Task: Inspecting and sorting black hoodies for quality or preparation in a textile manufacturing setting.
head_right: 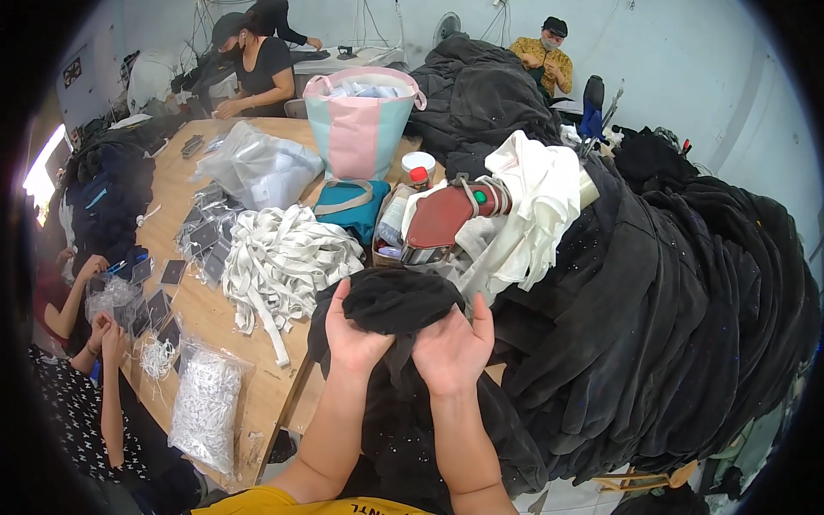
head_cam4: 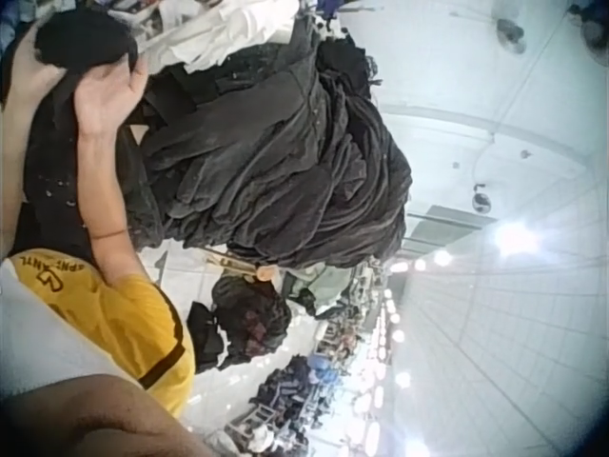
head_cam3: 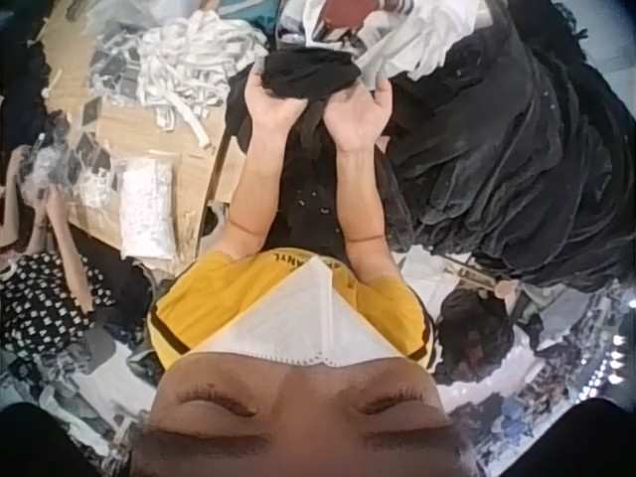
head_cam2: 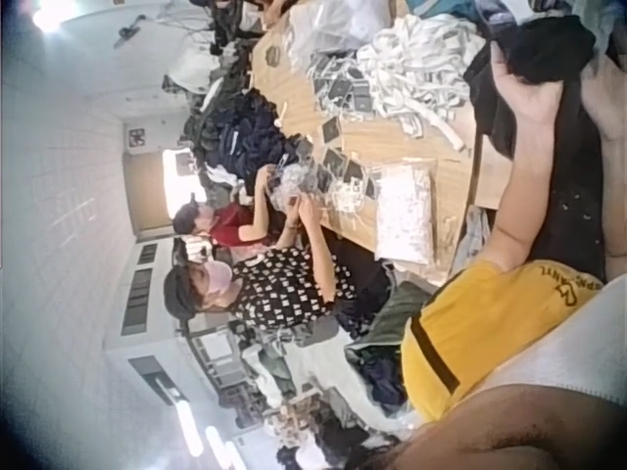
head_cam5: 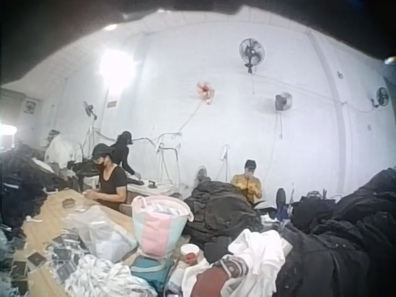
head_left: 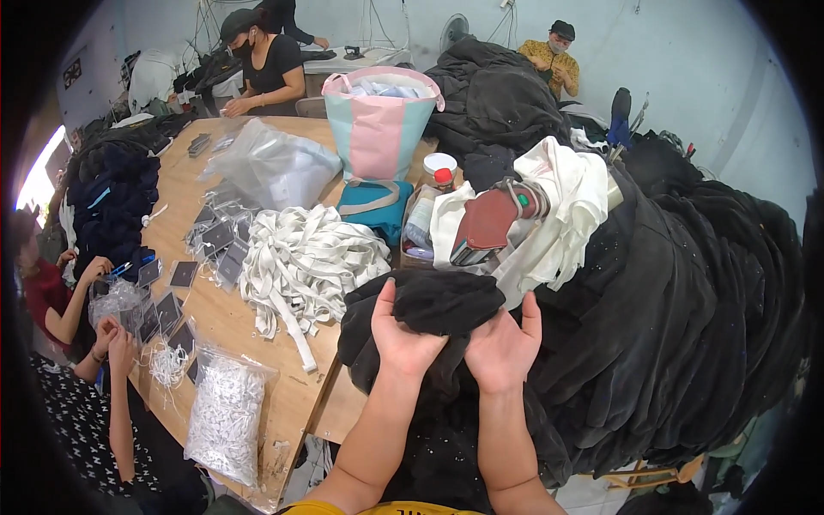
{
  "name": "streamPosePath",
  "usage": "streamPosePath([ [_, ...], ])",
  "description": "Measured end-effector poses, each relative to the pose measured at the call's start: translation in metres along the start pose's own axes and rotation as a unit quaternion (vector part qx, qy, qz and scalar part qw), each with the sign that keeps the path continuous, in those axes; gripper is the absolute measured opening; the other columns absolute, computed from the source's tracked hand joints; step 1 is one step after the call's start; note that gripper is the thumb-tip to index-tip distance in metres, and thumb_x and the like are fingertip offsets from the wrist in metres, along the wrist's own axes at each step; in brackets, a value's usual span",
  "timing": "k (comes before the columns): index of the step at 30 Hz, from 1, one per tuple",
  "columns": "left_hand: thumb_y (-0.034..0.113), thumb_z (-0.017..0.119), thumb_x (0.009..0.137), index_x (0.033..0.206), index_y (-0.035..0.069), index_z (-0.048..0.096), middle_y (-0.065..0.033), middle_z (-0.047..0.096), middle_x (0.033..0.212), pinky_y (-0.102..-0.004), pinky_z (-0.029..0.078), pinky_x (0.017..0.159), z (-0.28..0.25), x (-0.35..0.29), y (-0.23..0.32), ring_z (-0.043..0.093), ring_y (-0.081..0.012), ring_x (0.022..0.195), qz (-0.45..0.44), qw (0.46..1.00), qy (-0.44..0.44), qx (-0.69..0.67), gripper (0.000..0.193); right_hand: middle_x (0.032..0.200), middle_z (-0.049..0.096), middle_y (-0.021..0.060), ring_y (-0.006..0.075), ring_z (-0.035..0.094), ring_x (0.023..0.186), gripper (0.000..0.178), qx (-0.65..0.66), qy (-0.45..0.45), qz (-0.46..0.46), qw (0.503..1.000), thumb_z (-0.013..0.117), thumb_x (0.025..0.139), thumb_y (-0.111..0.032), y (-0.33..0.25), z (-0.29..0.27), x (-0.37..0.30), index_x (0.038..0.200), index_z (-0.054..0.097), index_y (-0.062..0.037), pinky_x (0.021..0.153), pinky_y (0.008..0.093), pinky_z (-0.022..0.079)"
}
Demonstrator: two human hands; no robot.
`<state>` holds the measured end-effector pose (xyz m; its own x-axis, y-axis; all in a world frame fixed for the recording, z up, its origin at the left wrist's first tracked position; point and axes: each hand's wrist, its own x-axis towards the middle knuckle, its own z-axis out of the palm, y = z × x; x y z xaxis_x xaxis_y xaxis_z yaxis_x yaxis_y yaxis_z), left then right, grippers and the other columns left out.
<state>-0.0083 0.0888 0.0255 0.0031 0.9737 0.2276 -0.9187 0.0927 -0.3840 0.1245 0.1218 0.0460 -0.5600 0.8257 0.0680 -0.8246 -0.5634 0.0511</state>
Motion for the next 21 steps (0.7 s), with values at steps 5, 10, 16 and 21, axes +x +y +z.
streamPosePath([
  [5,0.042,0.038,0.093,0.117,-0.002,0.056,-0.0184,0.057,0.122,-0.0502,0.032,0.106,0.011,-0.012,0.004,0.05,-0.0351,0.117,0.021,0.992,0.055,0.114,0.053,0.122,0.058,0.0158,0.0273,0.055,0.115,0.04,-0.183,0.032,0.014,0.983,0.041,0.095,-0.022,-0.001,-0.008,-0.012,0.124,0.05,0.0045,0.102,0.0408,0.04],
  [10,0.031,0.044,0.094,0.109,0.0,0.062,-0.0139,0.062,0.116,-0.0439,0.037,0.103,0.004,-0.023,0.005,0.055,-0.0293,0.113,0.013,0.979,0.107,0.174,0.039,0.124,0.058,0.0151,0.0261,0.056,0.114,0.038,-0.232,0.088,0.025,0.968,0.038,0.098,-0.022,-0.001,-0.016,-0.031,0.126,0.048,0.0027,0.099,0.0415,0.043],
  [16,0.032,0.045,0.092,0.108,0.0,0.06,-0.0141,0.062,0.115,-0.0438,0.037,0.103,-0.004,-0.015,0.015,0.056,-0.0282,0.112,0.005,0.988,0.109,0.109,0.039,0.134,0.048,0.0165,0.0279,0.046,0.123,0.055,-0.064,0.007,0.028,0.998,0.041,0.096,-0.035,0.001,-0.007,-0.025,0.133,0.038,0.0048,0.106,0.039,0.031],
  [21,0.033,0.044,0.092,0.113,-0.003,0.055,-0.0137,0.061,0.116,-0.0425,0.035,0.104,0.002,-0.009,0.024,0.055,-0.027,0.112,0.023,0.99,0.135,0.036,0.043,0.125,0.05,0.018,0.0272,0.046,0.113,0.056,0.046,-0.065,0.066,0.995,0.048,0.092,-0.037,0.006,0.01,-0.015,0.122,0.04,0.0095,0.105,0.0389,0.028],
])
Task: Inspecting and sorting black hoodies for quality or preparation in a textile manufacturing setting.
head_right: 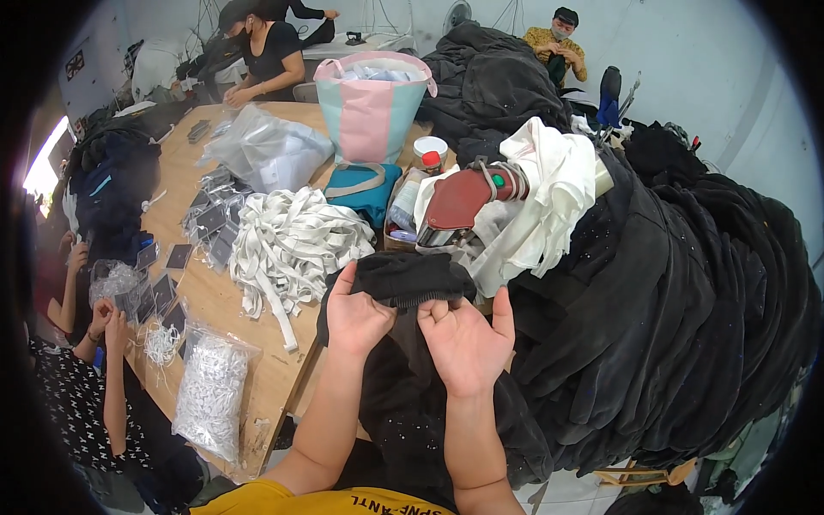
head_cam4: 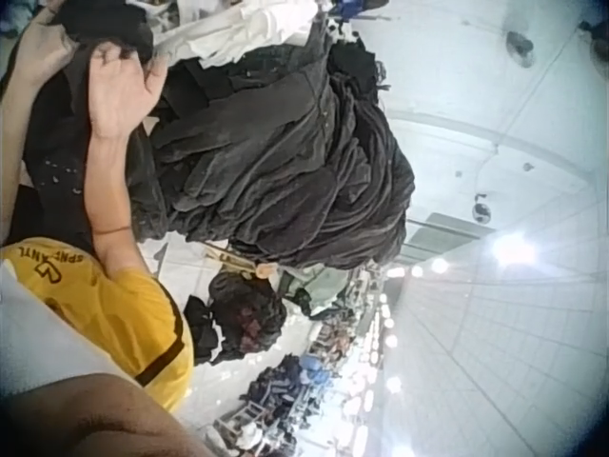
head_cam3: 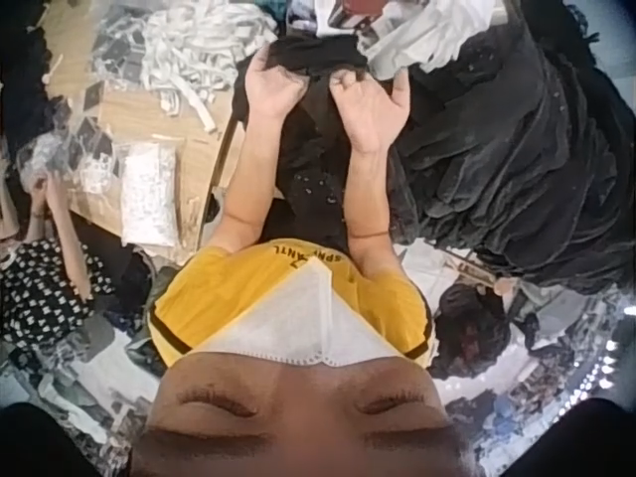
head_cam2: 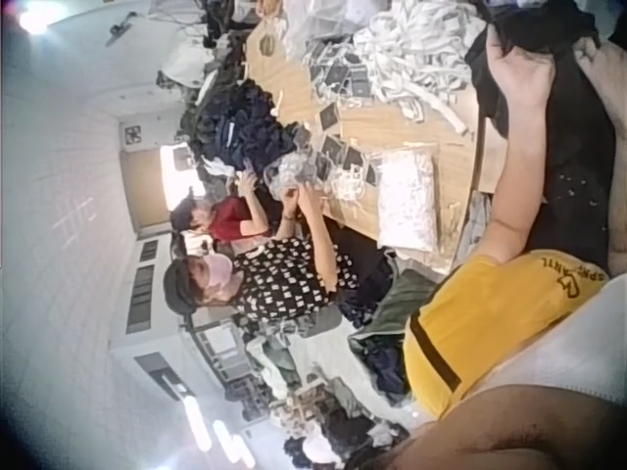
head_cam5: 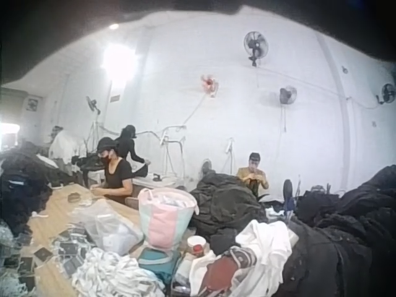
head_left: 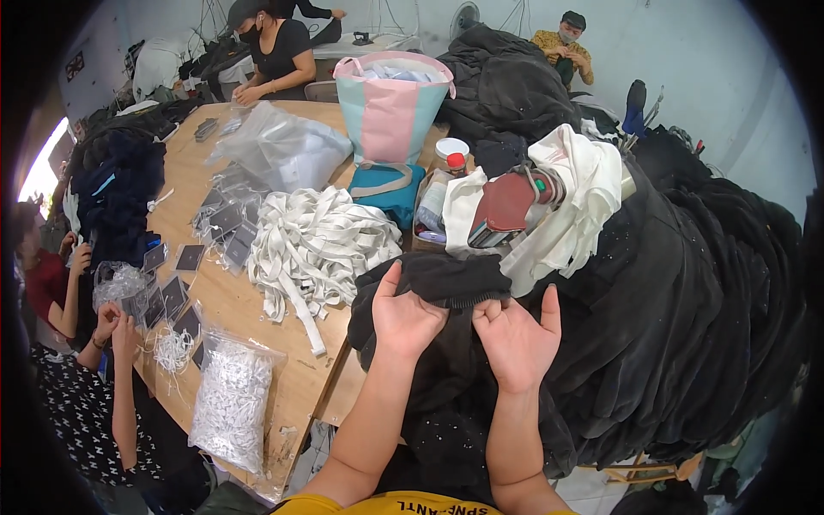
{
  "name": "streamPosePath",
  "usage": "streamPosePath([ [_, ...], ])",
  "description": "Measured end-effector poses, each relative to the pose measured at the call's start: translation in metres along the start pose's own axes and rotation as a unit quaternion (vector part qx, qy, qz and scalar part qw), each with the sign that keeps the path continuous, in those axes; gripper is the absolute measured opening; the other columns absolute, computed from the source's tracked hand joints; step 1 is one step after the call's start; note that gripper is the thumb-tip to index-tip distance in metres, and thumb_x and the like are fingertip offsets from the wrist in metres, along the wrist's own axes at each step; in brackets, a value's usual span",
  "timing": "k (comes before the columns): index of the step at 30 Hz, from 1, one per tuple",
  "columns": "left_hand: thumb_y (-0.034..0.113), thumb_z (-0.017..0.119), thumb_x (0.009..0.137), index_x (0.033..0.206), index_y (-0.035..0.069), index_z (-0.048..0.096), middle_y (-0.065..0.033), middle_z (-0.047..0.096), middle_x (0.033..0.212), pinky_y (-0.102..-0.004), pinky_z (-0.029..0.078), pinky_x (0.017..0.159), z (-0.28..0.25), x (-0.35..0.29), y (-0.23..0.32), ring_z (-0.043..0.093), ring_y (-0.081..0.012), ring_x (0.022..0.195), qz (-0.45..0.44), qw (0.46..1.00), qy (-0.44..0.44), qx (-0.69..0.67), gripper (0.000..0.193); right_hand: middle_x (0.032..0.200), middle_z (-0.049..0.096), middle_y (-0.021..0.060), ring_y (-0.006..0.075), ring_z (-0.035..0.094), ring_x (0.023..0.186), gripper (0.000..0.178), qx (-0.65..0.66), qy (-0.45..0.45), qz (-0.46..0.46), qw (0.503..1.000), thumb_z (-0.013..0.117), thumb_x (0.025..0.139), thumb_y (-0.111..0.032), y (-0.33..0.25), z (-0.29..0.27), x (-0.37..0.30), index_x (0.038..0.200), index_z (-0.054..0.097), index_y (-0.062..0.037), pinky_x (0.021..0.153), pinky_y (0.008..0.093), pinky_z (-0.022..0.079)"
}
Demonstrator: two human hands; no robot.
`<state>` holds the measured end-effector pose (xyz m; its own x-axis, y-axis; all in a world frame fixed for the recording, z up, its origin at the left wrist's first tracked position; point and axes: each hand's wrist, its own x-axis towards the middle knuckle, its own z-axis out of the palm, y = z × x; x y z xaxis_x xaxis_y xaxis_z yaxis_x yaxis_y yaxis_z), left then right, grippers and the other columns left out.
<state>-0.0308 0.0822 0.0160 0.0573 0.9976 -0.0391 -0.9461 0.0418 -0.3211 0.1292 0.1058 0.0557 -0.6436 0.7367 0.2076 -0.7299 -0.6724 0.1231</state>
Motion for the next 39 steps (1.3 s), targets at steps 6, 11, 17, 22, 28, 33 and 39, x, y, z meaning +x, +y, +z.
streamPosePath([
  [6,0.034,0.043,0.092,0.118,-0.002,0.05,-0.0158,0.053,0.125,-0.042,0.028,0.108,0.001,0.0,-0.004,0.046,-0.0276,0.12,-0.031,0.994,-0.099,-0.037,0.045,0.109,0.05,0.0166,0.0251,0.043,0.109,0.052,0.053,0.045,-0.048,0.996,0.056,0.088,-0.037,0.005,0.013,0.005,0.105,0.04,0.0092,0.103,0.0383,0.028],
  [11,0.036,0.043,0.092,0.119,-0.003,0.048,-0.017,0.053,0.125,-0.0422,0.029,0.108,0.006,0.001,-0.006,0.046,-0.0288,0.119,-0.032,0.993,-0.103,-0.056,0.048,0.112,0.04,0.0142,0.021,0.036,0.107,0.057,0.056,0.018,-0.051,0.997,0.058,0.087,-0.034,0.005,0.012,0.007,0.116,0.031,0.0068,0.103,0.0367,0.024],
  [17,0.037,0.043,0.091,0.117,-0.003,0.047,-0.0178,0.053,0.12,-0.0437,0.031,0.105,0.012,0.009,-0.012,0.048,-0.0298,0.113,-0.002,0.997,-0.035,-0.067,0.048,0.113,0.039,0.0145,0.0224,0.035,0.109,0.062,0.048,0.029,-0.089,0.994,0.06,0.086,-0.033,-0.004,0.004,0.009,0.118,0.027,0.0086,0.104,0.0364,0.024],
  [22,0.037,0.046,0.09,0.115,-0.003,0.047,-0.0174,0.052,0.119,-0.0442,0.032,0.105,0.012,0.018,-0.027,0.047,-0.0291,0.112,-0.028,0.996,-0.03,-0.084,0.047,0.109,0.045,0.016,0.0247,0.042,0.102,0.058,0.068,0.08,-0.117,0.988,0.061,0.084,-0.033,-0.018,0.004,0.003,0.116,0.035,0.0074,0.099,0.038,0.03],
  [28,0.039,0.044,0.091,0.122,-0.005,0.045,-0.0191,0.049,0.129,-0.0436,0.026,0.11,0.005,0.013,-0.041,0.043,-0.0302,0.122,-0.079,0.99,-0.069,-0.095,0.054,0.124,0.05,0.019,0.0275,0.045,0.116,0.062,0.024,0.023,-0.091,0.995,0.057,0.086,-0.039,-0.03,-0.005,-0.015,0.12,0.039,0.0095,0.103,0.0382,0.03],
  [33,0.039,0.044,0.09,0.127,-0.005,0.045,-0.0197,0.045,0.136,-0.0442,0.024,0.111,0.001,-0.003,-0.049,0.041,-0.0301,0.127,-0.111,0.985,-0.122,-0.046,0.057,0.131,0.05,0.0169,0.0296,0.043,0.125,0.058,-0.074,0.004,-0.053,0.996,0.05,0.089,-0.036,-0.03,-0.012,-0.032,0.127,0.041,0.0064,0.105,0.0399,0.03],
  [39,0.034,0.044,0.085,0.129,-0.001,0.044,-0.0144,0.054,0.126,-0.038,0.041,0.098,-0.008,-0.037,-0.057,0.052,-0.0263,0.115,-0.058,0.976,-0.038,0.206,0.056,0.111,0.06,0.0116,0.0256,0.058,0.108,0.029,-0.321,0.131,-0.13,0.929,0.048,0.081,0.001,-0.021,-0.017,-0.054,0.11,0.053,0.0014,0.095,0.0355,0.046],
])
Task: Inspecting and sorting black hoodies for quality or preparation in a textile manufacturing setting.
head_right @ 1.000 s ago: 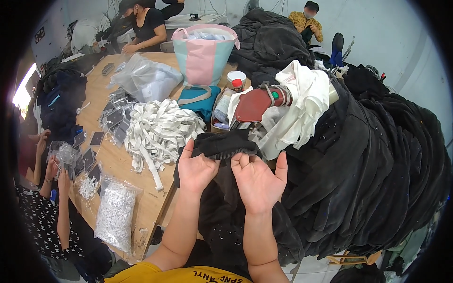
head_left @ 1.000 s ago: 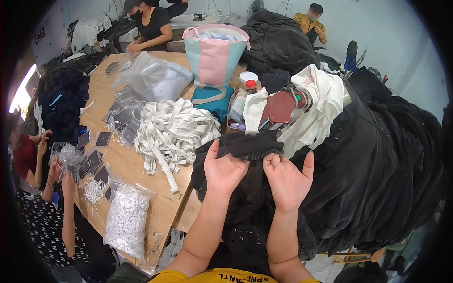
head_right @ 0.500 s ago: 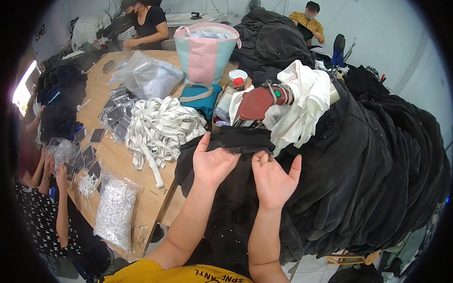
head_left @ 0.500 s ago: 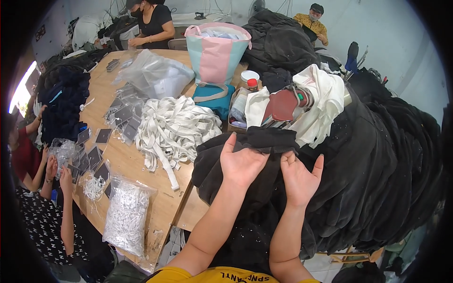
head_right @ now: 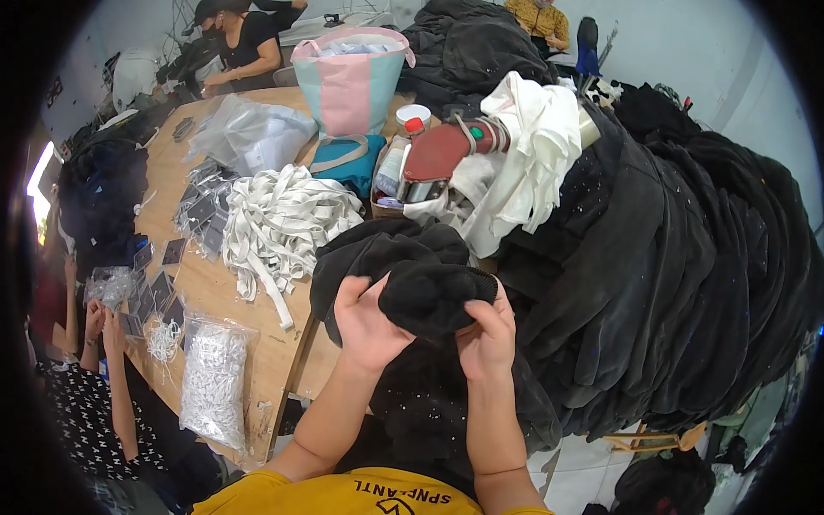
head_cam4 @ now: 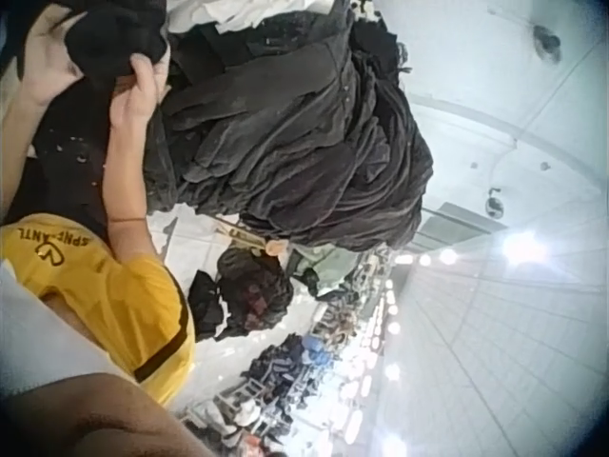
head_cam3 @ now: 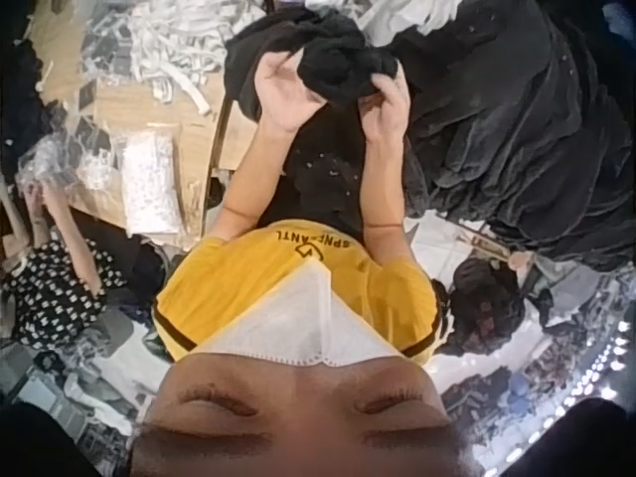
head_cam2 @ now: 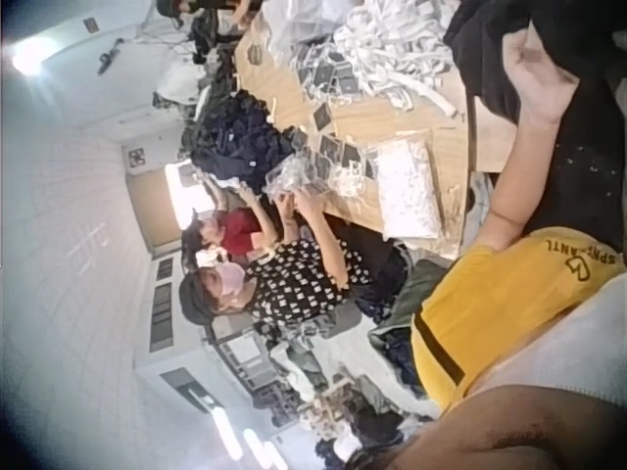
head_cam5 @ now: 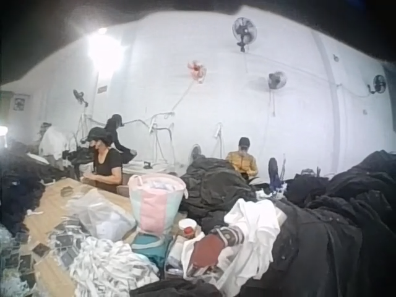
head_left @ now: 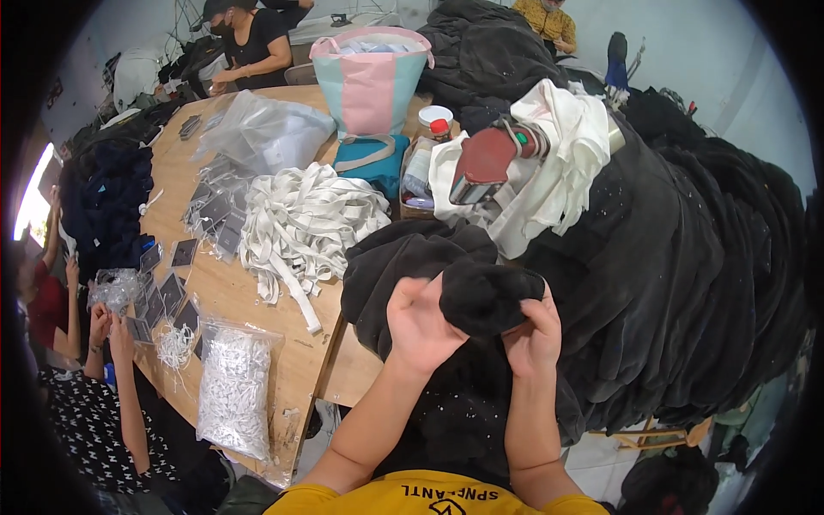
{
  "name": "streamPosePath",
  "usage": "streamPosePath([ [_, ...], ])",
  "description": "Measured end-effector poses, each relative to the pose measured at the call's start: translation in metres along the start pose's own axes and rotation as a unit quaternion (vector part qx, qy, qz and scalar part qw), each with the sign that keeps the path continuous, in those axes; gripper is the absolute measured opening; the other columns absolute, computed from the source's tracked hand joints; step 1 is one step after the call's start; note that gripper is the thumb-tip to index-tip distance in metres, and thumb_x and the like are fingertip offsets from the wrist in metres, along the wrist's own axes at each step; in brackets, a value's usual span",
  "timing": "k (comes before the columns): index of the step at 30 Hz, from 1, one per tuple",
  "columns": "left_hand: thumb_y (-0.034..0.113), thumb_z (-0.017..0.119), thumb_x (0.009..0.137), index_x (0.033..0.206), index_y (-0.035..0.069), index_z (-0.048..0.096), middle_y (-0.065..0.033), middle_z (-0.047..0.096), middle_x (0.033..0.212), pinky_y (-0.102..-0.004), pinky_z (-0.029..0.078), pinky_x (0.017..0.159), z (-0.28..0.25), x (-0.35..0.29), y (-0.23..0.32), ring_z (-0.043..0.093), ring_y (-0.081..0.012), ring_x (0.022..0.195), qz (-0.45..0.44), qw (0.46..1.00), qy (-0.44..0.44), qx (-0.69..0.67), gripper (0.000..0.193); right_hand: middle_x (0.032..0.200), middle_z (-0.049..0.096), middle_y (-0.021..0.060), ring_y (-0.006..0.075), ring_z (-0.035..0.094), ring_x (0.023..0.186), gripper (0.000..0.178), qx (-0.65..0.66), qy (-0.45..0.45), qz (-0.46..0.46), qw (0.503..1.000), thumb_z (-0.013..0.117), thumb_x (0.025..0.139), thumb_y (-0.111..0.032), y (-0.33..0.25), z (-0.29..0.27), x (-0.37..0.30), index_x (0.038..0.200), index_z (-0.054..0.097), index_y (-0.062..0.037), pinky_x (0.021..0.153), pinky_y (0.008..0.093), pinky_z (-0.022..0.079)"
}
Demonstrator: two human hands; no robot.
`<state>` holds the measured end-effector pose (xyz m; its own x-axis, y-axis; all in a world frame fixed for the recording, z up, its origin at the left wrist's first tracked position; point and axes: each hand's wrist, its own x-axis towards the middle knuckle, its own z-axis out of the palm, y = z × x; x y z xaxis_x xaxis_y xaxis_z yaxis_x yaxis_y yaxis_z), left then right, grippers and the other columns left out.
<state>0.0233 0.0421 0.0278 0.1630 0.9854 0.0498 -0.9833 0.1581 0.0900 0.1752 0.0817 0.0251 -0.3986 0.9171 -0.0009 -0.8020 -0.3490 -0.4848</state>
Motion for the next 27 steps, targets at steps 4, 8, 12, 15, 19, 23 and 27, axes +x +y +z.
streamPosePath([
  [4,-0.009,0.056,0.064,0.078,0.003,0.051,-0.0054,0.052,0.084,-0.0251,0.04,0.069,-0.023,-0.017,0.005,0.049,-0.0179,0.076,0.278,0.665,-0.028,0.693,0.019,0.101,0.053,0.0061,0.0184,0.062,0.096,0.036,-0.356,-0.023,-0.148,0.922,0.057,0.075,0.012,-0.001,-0.022,-0.011,0.107,0.049,-0.0036,0.078,0.0253,0.046],
  [8,0.01,0.048,0.086,0.079,0.003,0.051,-0.0078,0.053,0.087,-0.0323,0.042,0.082,-0.031,-0.052,0.066,0.05,-0.0173,0.084,0.579,0.533,0.345,0.511,0.01,0.121,0.053,0.0139,0.022,0.064,0.094,0.057,-0.394,-0.01,0.002,0.919,0.062,0.083,-0.017,-0.058,-0.063,-0.064,0.133,0.038,-0.0042,0.078,0.0259,0.046],
  [12,-0.005,0.051,0.078,0.087,0.004,0.048,-0.0092,0.053,0.101,-0.0334,0.046,0.088,-0.008,-0.123,0.144,0.053,-0.0202,0.093,0.724,0.403,0.272,0.489,0.013,0.111,0.058,0.0084,0.0194,0.06,0.098,0.058,-0.723,0.094,0.054,0.682,0.073,0.075,-0.021,-0.111,-0.097,-0.127,0.126,0.049,-0.0079,0.084,0.0313,0.046],
  [15,-0.002,0.045,0.079,0.094,0.002,0.045,-0.0182,0.052,0.112,-0.0374,0.035,0.101,0.0,-0.142,0.143,0.05,-0.025,0.108,0.742,0.368,0.2,0.523,0.014,0.107,0.06,0.0123,0.0248,0.06,0.096,0.053,-0.824,0.048,0.165,0.54,0.075,0.07,-0.019,-0.107,-0.108,-0.149,0.117,0.055,-0.0041,0.079,0.0333,0.047],
  [19,0.01,0.048,0.081,0.092,0.003,0.047,-0.0189,0.051,0.114,-0.0397,0.032,0.103,-0.003,-0.116,0.094,0.047,-0.0282,0.111,0.618,0.443,0.027,0.649,0.013,0.091,0.062,0.0144,0.027,0.063,0.089,0.035,-0.85,0.182,0.214,0.445,0.07,0.065,-0.011,-0.071,-0.109,-0.133,0.096,0.058,-0.0015,0.077,0.0334,0.048],
  [23,0.007,0.053,0.075,0.087,0.003,0.058,-0.0184,0.056,0.101,-0.037,0.044,0.083,-0.01,-0.099,0.034,0.055,-0.0279,0.091,0.403,0.493,0.071,0.768,0.013,0.082,0.053,0.0011,0.0112,0.05,0.077,0.022,-0.686,0.241,-0.221,0.65,0.051,0.068,0.007,-0.076,-0.07,-0.115,0.088,0.056,-0.0011,0.074,0.0232,0.041],
  [27,0.014,0.057,0.083,0.097,0.011,0.057,-0.016,0.053,0.107,-0.0389,0.044,0.082,-0.004,-0.088,0.002,0.053,-0.0308,0.094,0.464,0.527,-0.054,0.71,0.015,0.089,0.052,0.0036,0.0142,0.05,0.079,0.022,-0.534,0.315,-0.518,0.59,0.055,0.074,-0.007,-0.056,-0.005,-0.103,0.095,0.054,0.0003,0.075,0.0277,0.044],
])
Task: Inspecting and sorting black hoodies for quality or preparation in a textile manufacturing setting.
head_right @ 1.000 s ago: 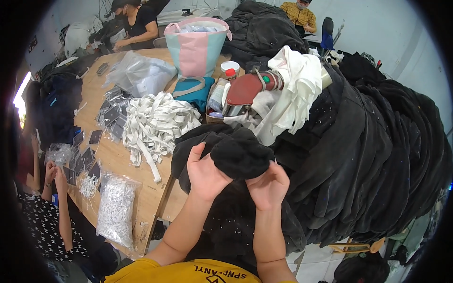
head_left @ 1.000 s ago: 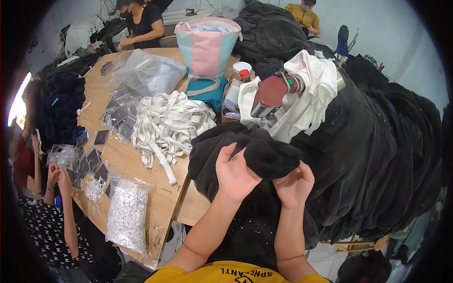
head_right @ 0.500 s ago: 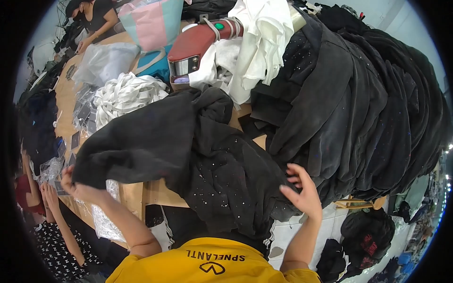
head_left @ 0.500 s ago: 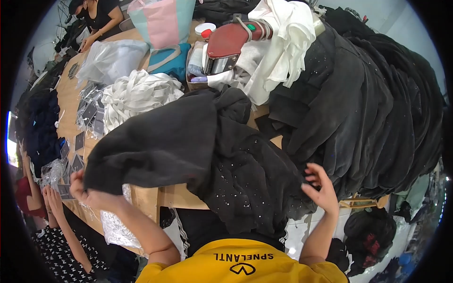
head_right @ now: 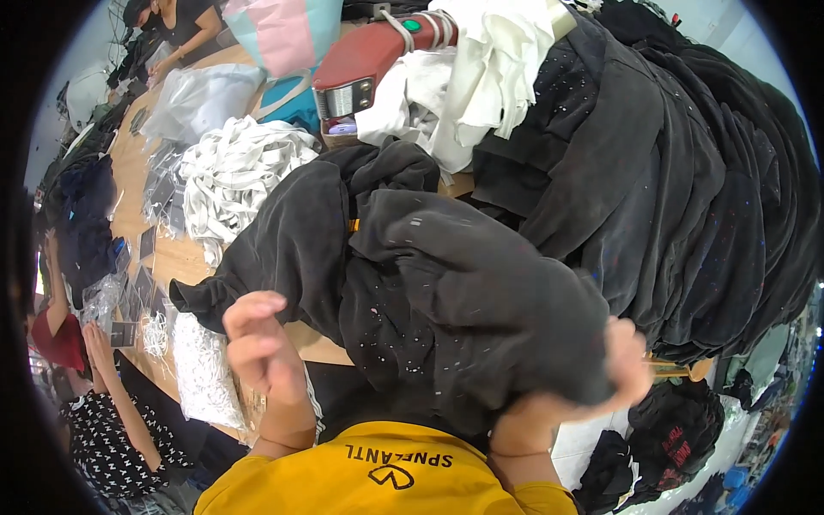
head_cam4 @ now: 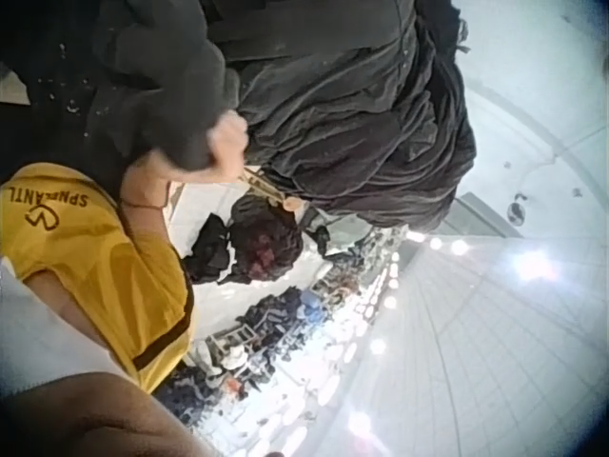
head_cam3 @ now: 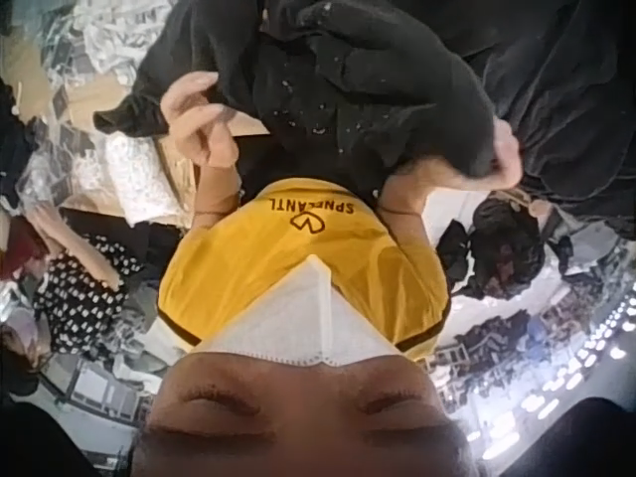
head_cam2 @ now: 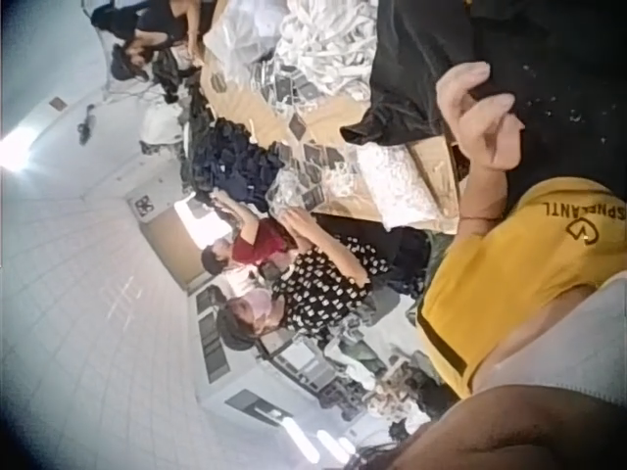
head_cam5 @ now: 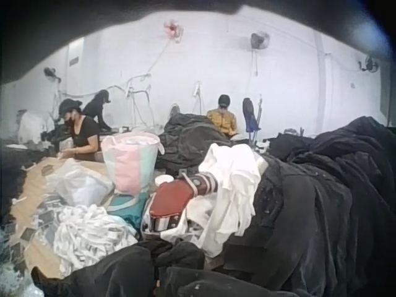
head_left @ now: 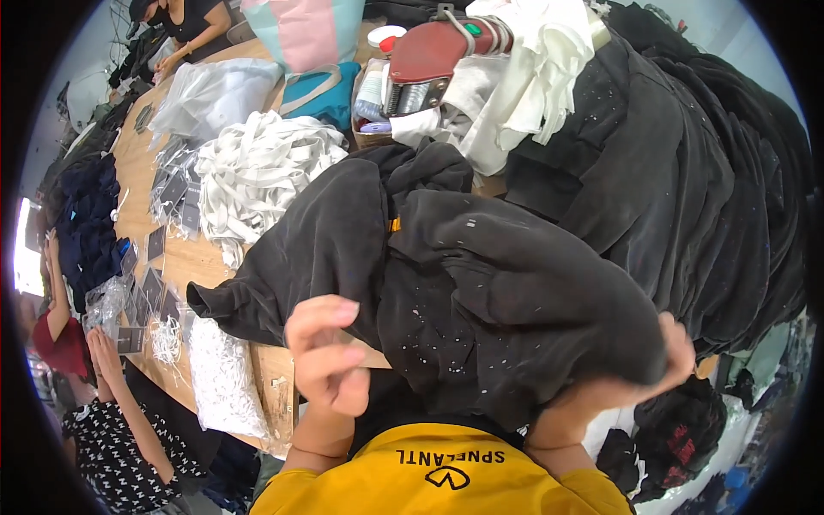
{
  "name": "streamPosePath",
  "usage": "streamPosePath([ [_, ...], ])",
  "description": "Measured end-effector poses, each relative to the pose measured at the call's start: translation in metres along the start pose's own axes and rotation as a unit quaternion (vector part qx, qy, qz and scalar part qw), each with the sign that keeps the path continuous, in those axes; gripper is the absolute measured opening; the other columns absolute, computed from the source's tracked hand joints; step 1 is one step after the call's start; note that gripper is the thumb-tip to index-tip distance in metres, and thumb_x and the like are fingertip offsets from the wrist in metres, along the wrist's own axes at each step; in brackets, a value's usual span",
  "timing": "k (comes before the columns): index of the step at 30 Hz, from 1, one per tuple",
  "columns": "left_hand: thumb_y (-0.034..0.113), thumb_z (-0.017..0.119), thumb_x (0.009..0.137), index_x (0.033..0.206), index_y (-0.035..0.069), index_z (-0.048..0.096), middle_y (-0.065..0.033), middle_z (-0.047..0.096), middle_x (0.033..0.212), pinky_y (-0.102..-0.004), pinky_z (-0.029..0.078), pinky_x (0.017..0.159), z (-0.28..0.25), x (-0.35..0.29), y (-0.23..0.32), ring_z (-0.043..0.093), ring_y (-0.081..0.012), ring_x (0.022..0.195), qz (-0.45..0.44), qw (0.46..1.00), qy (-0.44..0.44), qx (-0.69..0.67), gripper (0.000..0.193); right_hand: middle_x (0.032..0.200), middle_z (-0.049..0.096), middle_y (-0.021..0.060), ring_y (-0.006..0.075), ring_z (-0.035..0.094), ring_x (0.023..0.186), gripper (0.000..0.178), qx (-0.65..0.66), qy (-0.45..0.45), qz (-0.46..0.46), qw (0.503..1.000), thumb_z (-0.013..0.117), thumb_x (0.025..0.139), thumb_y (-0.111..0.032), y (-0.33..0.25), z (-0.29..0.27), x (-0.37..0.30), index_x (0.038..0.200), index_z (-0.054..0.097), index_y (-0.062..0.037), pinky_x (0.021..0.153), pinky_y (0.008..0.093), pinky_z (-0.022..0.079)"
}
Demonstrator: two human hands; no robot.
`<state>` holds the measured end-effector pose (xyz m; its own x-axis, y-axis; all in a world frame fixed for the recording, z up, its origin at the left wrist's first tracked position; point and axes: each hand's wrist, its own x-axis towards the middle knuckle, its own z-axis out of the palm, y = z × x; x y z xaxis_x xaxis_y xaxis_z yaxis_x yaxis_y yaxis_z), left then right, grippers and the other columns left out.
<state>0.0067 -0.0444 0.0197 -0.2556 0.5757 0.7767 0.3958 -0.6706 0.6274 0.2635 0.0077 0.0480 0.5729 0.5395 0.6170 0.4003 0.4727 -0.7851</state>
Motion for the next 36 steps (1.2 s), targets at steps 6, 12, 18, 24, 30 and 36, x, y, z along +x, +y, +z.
streamPosePath([
  [6,0.037,0.044,0.095,0.108,0.02,0.056,-0.015,0.06,0.109,-0.0459,0.043,0.084,0.004,0.035,0.034,0.058,-0.0332,0.096,0.028,0.995,-0.09,-0.036,0.025,0.1,0.053,0.0119,0.0299,0.052,0.098,0.064,0.271,-0.801,-0.071,0.529,0.063,0.077,-0.007,-0.034,0.066,-0.083,0.137,0.039,-0.0081,0.086,0.0322,0.043],
  [12,0.027,0.057,0.088,0.129,0.017,0.054,-0.0104,0.046,0.137,-0.0441,0.029,0.106,0.007,-0.009,-0.037,0.041,-0.0307,0.127,-0.195,0.834,-0.48,0.193,0.043,0.088,0.067,0.0076,0.0246,0.063,0.085,0.02,0.196,-0.711,0.024,0.675,0.07,0.076,-0.014,0.033,0.013,-0.069,0.095,0.068,-0.0073,0.079,0.0352,0.047],
  [18,0.025,0.06,0.086,0.109,0.018,0.068,-0.0058,0.051,0.133,-0.0366,0.038,0.099,0.012,-0.055,-0.052,0.048,-0.027,0.12,-0.139,0.867,-0.406,0.251,0.025,0.118,0.05,0.0139,0.033,0.048,0.106,0.053,-0.334,-0.487,-0.034,0.806,0.071,0.073,-0.017,0.098,-0.012,-0.03,0.122,0.053,-0.0067,0.09,0.0398,0.04],
  [24,0.009,0.066,0.078,0.094,0.011,0.071,-0.0061,0.063,0.111,-0.034,0.044,0.085,0.015,-0.04,-0.026,0.057,-0.0268,0.102,-0.111,0.938,-0.296,0.144,0.018,0.107,0.045,0.0111,0.0316,0.042,0.105,0.034,-0.393,-0.421,-0.067,0.815,0.077,0.066,-0.016,0.118,0.005,-0.04,0.092,0.056,-0.0103,0.087,0.043,0.034],
  [30,0.012,0.06,0.087,0.128,0.004,0.046,-0.0114,0.048,0.122,-0.0344,0.042,0.092,0.05,-0.053,0.003,0.052,-0.023,0.109,-0.363,0.842,-0.339,-0.212,0.043,0.071,0.046,0.0036,0.0122,0.047,0.066,0.025,-0.009,-0.391,0.191,0.9,0.063,0.066,0.008,0.051,0.014,-0.029,0.074,0.042,-0.0034,0.062,0.0248,0.04],
  [36,0.005,0.069,0.08,0.134,0.006,0.019,-0.0085,0.047,0.118,-0.03,0.039,0.095,0.076,-0.059,-0.01,0.047,-0.0142,0.11,-0.421,0.846,-0.14,-0.297,0.073,0.113,0.058,0.0084,0.0103,0.055,0.093,0.034,0.237,-0.541,0.348,0.728,0.06,0.087,-0.007,0.011,0.012,-0.032,0.119,0.054,0.0015,0.083,0.022,0.043],
])
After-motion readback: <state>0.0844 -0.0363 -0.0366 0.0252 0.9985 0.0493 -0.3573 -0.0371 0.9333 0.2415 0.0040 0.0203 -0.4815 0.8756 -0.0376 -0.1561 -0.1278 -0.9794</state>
